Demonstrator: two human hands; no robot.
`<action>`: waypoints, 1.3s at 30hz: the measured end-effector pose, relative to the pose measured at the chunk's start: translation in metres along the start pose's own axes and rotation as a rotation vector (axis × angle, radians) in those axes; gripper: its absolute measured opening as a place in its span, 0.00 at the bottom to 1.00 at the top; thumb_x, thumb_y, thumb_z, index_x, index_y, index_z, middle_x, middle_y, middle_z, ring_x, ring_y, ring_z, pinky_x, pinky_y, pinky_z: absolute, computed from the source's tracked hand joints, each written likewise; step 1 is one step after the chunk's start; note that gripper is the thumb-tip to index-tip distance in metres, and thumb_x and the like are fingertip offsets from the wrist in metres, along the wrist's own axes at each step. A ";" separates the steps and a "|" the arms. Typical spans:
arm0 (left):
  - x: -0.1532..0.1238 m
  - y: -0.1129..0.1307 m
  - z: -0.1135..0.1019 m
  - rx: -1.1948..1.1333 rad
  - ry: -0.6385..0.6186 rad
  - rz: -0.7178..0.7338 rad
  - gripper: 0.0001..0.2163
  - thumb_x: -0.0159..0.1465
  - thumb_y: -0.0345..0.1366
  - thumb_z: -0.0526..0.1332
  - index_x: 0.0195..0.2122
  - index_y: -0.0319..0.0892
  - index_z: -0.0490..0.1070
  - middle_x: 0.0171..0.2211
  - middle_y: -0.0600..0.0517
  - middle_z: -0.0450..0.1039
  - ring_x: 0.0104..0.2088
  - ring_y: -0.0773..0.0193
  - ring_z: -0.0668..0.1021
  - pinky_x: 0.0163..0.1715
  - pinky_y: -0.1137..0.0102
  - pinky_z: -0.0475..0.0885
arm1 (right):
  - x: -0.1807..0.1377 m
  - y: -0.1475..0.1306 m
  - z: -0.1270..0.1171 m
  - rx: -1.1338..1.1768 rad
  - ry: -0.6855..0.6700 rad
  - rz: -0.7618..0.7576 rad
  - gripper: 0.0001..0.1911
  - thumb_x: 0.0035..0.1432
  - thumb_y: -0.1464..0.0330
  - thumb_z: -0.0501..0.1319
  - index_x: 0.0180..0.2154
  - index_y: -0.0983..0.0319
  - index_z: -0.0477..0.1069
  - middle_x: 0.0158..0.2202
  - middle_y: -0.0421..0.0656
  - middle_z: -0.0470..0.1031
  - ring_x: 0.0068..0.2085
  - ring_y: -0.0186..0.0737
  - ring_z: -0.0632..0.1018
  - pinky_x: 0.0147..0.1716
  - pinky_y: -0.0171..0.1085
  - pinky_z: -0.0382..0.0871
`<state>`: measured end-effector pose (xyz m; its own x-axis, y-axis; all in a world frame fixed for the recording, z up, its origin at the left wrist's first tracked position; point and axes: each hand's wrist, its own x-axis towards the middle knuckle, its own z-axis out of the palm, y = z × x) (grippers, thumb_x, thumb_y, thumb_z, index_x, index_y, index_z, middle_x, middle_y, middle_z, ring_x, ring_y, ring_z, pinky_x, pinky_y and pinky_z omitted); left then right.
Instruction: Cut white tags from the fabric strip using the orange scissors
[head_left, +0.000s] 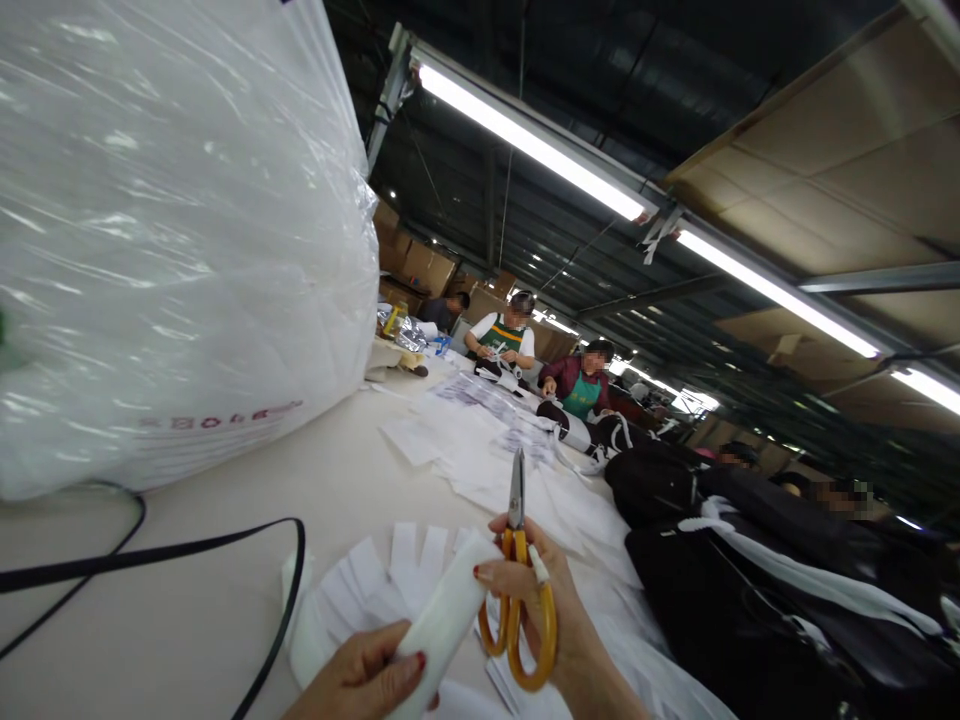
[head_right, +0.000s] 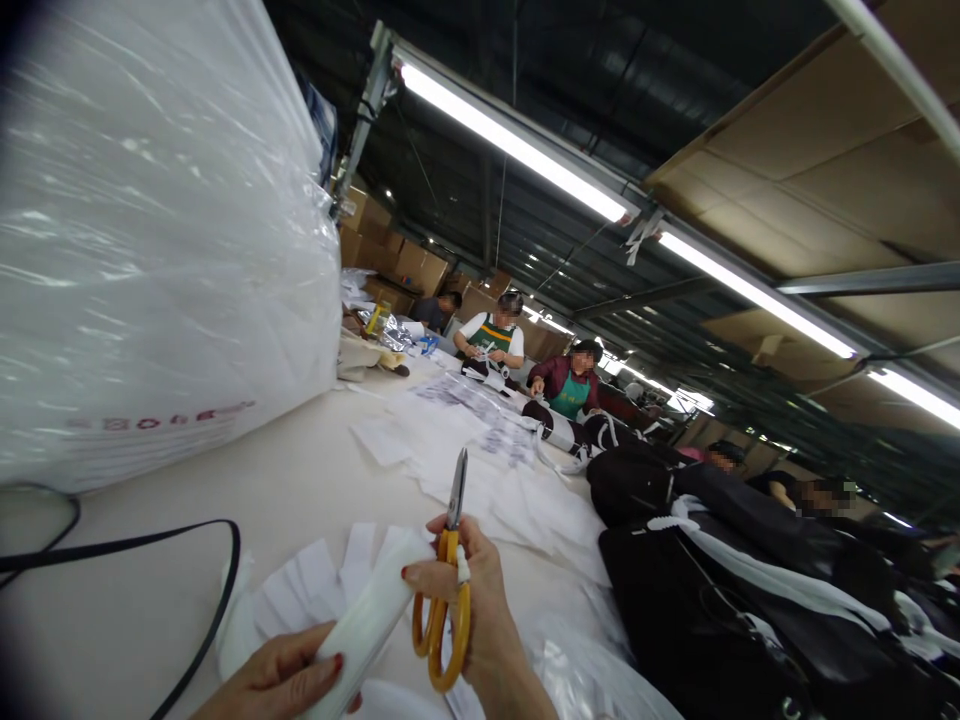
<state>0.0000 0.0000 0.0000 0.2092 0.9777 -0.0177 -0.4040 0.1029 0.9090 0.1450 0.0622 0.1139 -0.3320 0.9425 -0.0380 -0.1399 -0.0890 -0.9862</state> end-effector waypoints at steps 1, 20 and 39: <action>0.000 0.000 0.000 0.004 0.005 0.005 0.26 0.45 0.58 0.64 0.26 0.36 0.72 0.21 0.51 0.70 0.20 0.70 0.64 0.22 0.74 0.55 | 0.001 0.000 0.000 -0.004 0.009 -0.003 0.21 0.33 0.75 0.67 0.33 0.60 0.65 0.20 0.30 0.65 0.21 0.29 0.67 0.22 0.30 0.60; 0.013 -0.012 -0.014 -0.054 0.016 -0.048 0.26 0.37 0.57 0.68 0.23 0.36 0.73 0.17 0.56 0.63 0.21 0.69 0.63 0.24 0.75 0.55 | 0.015 0.018 -0.015 -0.011 0.104 0.002 0.21 0.31 0.74 0.68 0.32 0.61 0.67 0.19 0.31 0.65 0.20 0.27 0.66 0.19 0.28 0.57; 0.006 -0.009 -0.006 -0.239 0.199 -0.027 0.20 0.34 0.49 0.73 0.21 0.37 0.75 0.18 0.54 0.71 0.20 0.70 0.67 0.22 0.76 0.59 | 0.024 0.034 -0.026 0.013 0.146 0.009 0.21 0.31 0.74 0.69 0.33 0.61 0.66 0.18 0.30 0.65 0.20 0.27 0.67 0.20 0.28 0.58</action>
<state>-0.0005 0.0060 -0.0113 0.0535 0.9882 -0.1432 -0.6032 0.1463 0.7841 0.1564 0.0906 0.0749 -0.1939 0.9785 -0.0709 -0.1498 -0.1010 -0.9835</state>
